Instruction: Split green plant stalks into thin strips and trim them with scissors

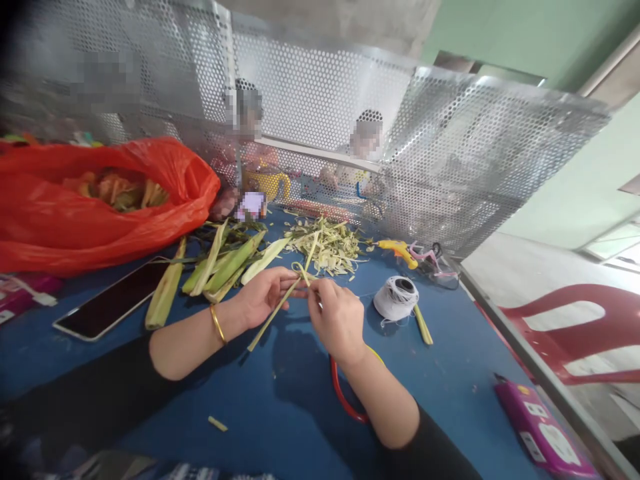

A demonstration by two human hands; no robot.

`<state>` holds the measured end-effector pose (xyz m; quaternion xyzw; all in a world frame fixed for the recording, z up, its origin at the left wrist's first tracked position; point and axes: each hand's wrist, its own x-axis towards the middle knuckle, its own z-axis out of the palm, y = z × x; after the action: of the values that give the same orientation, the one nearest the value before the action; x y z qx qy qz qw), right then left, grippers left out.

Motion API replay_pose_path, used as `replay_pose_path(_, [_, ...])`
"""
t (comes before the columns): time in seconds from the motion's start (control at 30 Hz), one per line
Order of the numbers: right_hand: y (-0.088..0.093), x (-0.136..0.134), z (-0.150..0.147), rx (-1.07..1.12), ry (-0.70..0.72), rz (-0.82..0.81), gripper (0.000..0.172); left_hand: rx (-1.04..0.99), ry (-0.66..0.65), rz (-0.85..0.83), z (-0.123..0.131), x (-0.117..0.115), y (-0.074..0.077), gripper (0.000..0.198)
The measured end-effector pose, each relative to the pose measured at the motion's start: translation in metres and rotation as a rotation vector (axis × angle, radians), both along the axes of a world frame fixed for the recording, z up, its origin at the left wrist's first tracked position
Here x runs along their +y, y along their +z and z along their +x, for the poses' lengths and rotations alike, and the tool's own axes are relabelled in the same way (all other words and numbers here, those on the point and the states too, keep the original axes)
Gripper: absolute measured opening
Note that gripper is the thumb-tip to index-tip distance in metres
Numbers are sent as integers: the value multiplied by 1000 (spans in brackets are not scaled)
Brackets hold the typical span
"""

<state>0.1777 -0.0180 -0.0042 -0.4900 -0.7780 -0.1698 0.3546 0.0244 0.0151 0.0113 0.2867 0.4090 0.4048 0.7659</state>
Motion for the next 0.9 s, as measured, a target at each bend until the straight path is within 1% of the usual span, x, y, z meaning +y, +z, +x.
replay_pose_path(0.07, [1, 0, 0, -61, 71, 38, 17, 2, 10, 32, 0, -1, 0, 15])
replay_pose_path(0.2, [3, 0, -1, -162, 182, 63, 18, 51, 77, 122, 1, -3, -3, 7])
replay_pose_path(0.3, [5, -1, -3, -223, 189, 86, 19, 34, 91, 119, 2, -3, -6, 5])
replay_pose_path(0.4, [4, -3, -8, -306, 218, 165, 21, -15, 119, 113, 4, -4, -7, 6])
replay_pose_path(0.53, [-2, -5, -17, -545, 362, 227, 25, -62, 93, 93, 7, -7, -8, 10])
replay_pose_path(0.6, [-5, -6, -19, -625, 379, 259, 28, -49, 75, 87, 8, -8, -9, 13])
replay_pose_path(0.63, [-5, -7, -19, -631, 378, 277, 29, -45, 69, 91, 8, -9, -10, 13])
replay_pose_path(0.7, [-4, -9, -18, -552, 376, 297, 29, -49, 69, 115, 7, -10, -10, 10])
replay_pose_path(0.77, [-1, -9, -15, -342, 355, 259, 26, -34, 78, 141, 6, -10, -10, 8])
replay_pose_path(0.83, [3, -7, -10, -7, 292, 156, 20, 7, 80, 150, 5, -10, -8, 6])
replay_pose_path(0.9, [4, -1, -6, 372, 204, -12, 13, 49, 70, 147, 5, -10, -6, 5])
